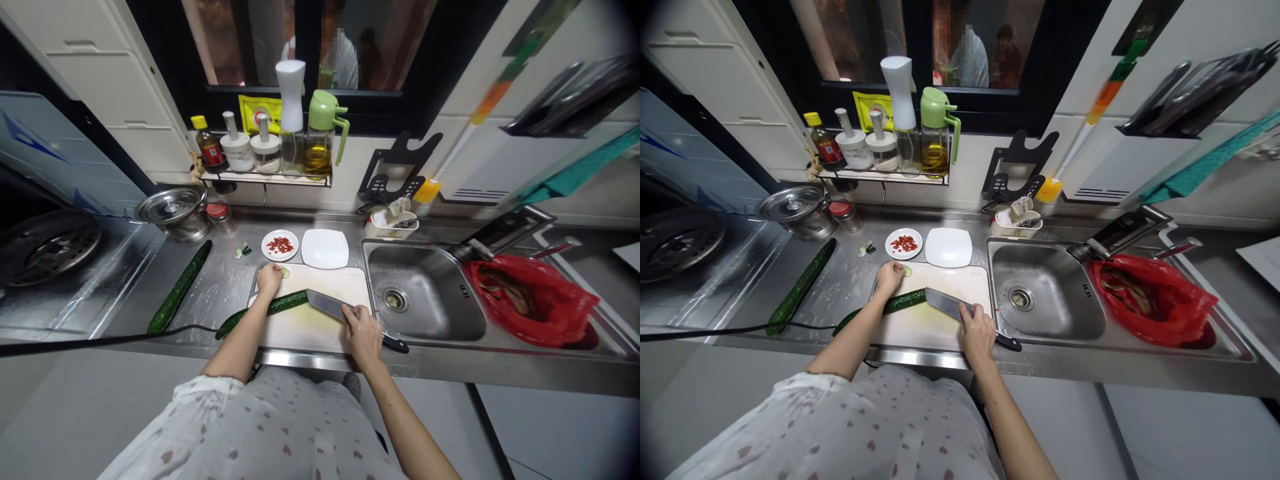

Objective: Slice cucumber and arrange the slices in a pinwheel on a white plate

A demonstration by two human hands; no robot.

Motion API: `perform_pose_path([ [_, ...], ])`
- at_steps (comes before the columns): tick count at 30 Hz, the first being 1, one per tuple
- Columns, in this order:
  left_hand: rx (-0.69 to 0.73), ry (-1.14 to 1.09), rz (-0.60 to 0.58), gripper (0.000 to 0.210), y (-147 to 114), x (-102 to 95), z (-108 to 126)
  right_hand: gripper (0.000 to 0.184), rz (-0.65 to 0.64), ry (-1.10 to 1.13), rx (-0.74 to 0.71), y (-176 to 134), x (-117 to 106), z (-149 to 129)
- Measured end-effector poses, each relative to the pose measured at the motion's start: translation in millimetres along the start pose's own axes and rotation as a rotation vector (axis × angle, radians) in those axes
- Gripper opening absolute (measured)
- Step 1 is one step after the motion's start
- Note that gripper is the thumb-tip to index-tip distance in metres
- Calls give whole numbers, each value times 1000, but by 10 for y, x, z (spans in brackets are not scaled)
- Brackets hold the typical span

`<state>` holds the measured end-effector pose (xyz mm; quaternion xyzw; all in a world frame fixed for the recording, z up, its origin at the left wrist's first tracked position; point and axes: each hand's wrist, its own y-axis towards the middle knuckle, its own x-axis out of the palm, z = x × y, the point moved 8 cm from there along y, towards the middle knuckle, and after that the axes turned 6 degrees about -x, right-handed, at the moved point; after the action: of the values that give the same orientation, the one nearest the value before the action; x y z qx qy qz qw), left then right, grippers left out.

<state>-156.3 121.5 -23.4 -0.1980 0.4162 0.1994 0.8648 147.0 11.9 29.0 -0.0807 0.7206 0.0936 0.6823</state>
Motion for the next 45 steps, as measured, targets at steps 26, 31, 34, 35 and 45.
perform_pose_path([
  [26,204,211,-21,28,-95,-16,61,35,32,166,67,54,53,68],
  [31,213,156,-14,22,-243,-89,79,35,31,280,96,78,99,92],
  [34,358,87,-38,21,-473,-65,187,35,26,409,107,122,142,97],
  [35,408,68,-41,21,-558,-51,223,35,22,448,105,145,154,93],
  [45,654,76,-106,25,-1025,63,409,31,-137,534,56,362,179,-131],
])
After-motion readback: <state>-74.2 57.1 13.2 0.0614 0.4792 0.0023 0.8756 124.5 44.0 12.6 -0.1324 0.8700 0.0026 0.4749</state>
